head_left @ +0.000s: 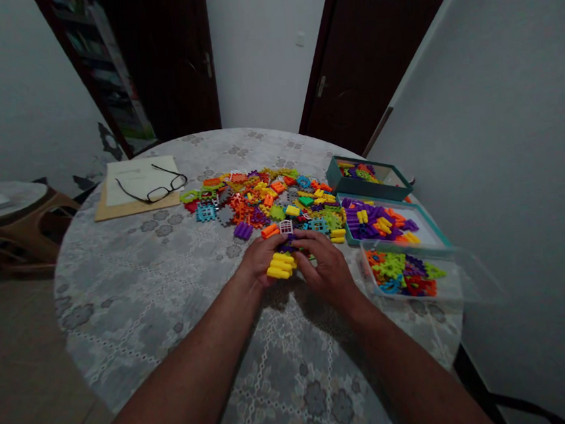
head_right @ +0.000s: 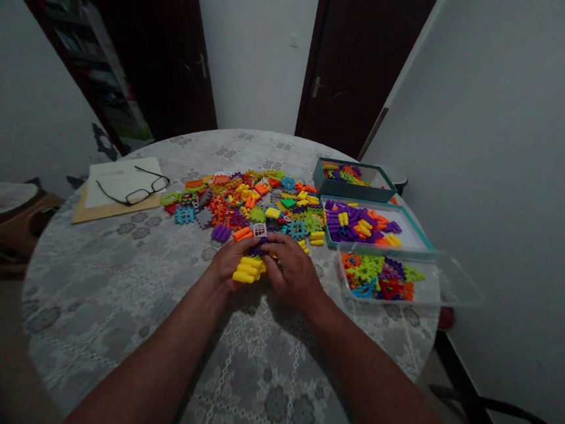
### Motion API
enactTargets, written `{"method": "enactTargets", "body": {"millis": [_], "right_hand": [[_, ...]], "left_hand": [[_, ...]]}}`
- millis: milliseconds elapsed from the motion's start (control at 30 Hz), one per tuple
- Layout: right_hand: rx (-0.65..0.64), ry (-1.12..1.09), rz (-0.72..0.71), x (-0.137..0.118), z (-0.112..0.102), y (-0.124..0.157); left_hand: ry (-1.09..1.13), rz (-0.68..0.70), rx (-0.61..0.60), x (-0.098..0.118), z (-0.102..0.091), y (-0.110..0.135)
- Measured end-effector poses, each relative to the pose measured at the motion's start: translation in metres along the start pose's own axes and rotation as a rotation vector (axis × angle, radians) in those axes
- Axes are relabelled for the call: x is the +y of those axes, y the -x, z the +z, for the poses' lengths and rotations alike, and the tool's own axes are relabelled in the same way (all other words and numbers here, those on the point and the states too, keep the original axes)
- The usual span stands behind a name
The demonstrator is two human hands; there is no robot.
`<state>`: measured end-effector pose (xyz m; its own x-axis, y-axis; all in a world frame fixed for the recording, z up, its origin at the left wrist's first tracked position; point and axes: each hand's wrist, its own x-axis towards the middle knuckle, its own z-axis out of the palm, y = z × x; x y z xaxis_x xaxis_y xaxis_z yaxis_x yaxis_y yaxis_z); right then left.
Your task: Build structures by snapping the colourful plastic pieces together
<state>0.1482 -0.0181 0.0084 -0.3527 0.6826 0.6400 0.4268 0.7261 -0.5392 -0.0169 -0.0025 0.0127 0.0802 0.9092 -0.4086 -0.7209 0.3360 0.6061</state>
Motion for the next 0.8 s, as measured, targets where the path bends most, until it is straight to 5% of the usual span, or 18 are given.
{"method": "enactTargets", "body": {"millis": [267, 467, 800], "right_hand": [[0.076, -0.019, 0.113, -0.003, -0.013, -0.004], [0.146, -0.158, 0.499, 0.002, -0.029, -0.005], [-0.15, -0.027, 0.652, 0.033, -0.106, -0.048]], "left_hand": [[0.003, -0.072, -0.058, 0.001, 0.003, -0.002], [0.018, -0.113, -0.016, 0.008, -0.002, -0.005], [0.064, -0.141, 0.076, 0.021, -0.001, -0.005]]}}
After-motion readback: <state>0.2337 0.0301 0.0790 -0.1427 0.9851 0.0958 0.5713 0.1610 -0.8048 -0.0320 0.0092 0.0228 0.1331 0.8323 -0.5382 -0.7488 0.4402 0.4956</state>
